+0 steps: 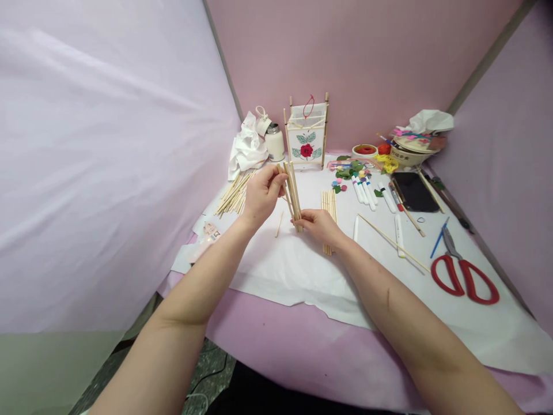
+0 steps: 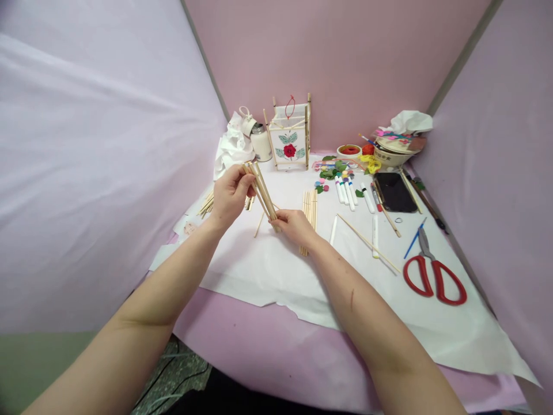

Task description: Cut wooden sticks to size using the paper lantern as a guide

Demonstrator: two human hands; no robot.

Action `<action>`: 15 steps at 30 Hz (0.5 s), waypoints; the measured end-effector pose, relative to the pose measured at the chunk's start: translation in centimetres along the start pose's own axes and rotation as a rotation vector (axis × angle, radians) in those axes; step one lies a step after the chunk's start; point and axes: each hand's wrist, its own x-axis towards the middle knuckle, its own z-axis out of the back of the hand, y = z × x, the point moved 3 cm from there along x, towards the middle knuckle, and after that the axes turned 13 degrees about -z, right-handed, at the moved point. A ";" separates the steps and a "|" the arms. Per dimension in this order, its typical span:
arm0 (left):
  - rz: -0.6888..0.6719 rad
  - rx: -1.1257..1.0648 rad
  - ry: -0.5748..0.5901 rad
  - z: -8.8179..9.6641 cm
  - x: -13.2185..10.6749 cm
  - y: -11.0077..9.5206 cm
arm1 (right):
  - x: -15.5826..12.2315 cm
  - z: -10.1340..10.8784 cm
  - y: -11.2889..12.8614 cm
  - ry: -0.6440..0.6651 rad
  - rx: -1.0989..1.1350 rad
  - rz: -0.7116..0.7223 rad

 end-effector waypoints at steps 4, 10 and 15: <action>0.113 -0.059 0.056 -0.1 -0.1 -0.2 | -0.3 0.1 0.5 -0.015 -0.037 0.002; 0.204 -0.186 0.155 -0.3 -1.4 0.8 | -0.5 0.1 0.9 -0.013 -0.091 0.026; 0.354 -0.462 0.154 -1.5 -2.5 0.9 | -0.6 0.1 0.9 0.009 -0.023 0.004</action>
